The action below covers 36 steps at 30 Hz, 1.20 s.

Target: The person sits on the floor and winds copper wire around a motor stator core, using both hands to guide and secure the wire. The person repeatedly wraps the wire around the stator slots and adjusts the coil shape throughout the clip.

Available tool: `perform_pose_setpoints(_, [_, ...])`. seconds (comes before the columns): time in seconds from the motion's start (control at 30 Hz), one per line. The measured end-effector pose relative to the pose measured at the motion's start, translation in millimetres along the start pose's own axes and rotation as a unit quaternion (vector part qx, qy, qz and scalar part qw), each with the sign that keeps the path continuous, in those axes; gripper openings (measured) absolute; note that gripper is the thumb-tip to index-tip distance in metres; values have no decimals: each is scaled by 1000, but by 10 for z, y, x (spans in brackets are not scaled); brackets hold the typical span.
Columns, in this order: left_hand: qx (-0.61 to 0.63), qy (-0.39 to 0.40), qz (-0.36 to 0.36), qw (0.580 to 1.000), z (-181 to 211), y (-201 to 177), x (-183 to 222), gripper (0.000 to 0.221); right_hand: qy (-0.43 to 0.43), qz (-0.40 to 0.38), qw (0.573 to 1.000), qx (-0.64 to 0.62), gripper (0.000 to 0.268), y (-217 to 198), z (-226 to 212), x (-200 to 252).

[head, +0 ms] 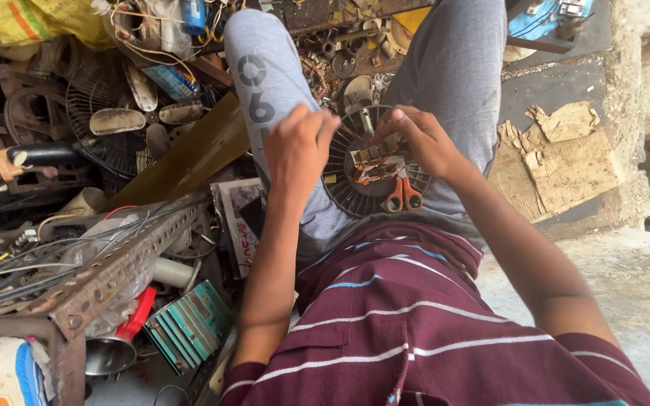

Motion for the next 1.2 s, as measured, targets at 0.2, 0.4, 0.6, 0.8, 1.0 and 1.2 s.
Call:
perform_pose_setpoints(0.2, [150, 49, -101, 982, 477, -95, 668, 15, -62, 54, 996, -18, 44, 91, -32, 158])
perform_pose_setpoints(0.4, [83, 62, -148, 983, 527, 70, 755, 17, -329, 197, 858, 341, 32, 450, -318, 741])
perform_pose_setpoints(0.6, [95, 46, -181, 978, 479, 46, 786, 9, -294, 157, 876, 349, 39, 441, -287, 821])
perform_pose_setpoints(0.8, [77, 69, -124, 987, 510, 36, 764, 10, -305, 149, 865, 369, 44, 455, -298, 815])
perform_pose_setpoints(1.0, [57, 64, -99, 991, 479, 42, 732, 12, -307, 154, 880, 329, 36, 498, -318, 677])
perform_pose_setpoints(1.2, [96, 61, -151, 982, 435, 11, 773, 13, -191, 136, 940, 248, 28, 580, -258, 840])
Point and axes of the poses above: each hand's wrist, its own x-axis away from the middle knuckle, its own y-axis out of the palm, z = x × y, the point moved 2 cm from there along -x, towards the middle knuckle, and after that the axes turned 5 degrees about y, right-handed, at the moved point
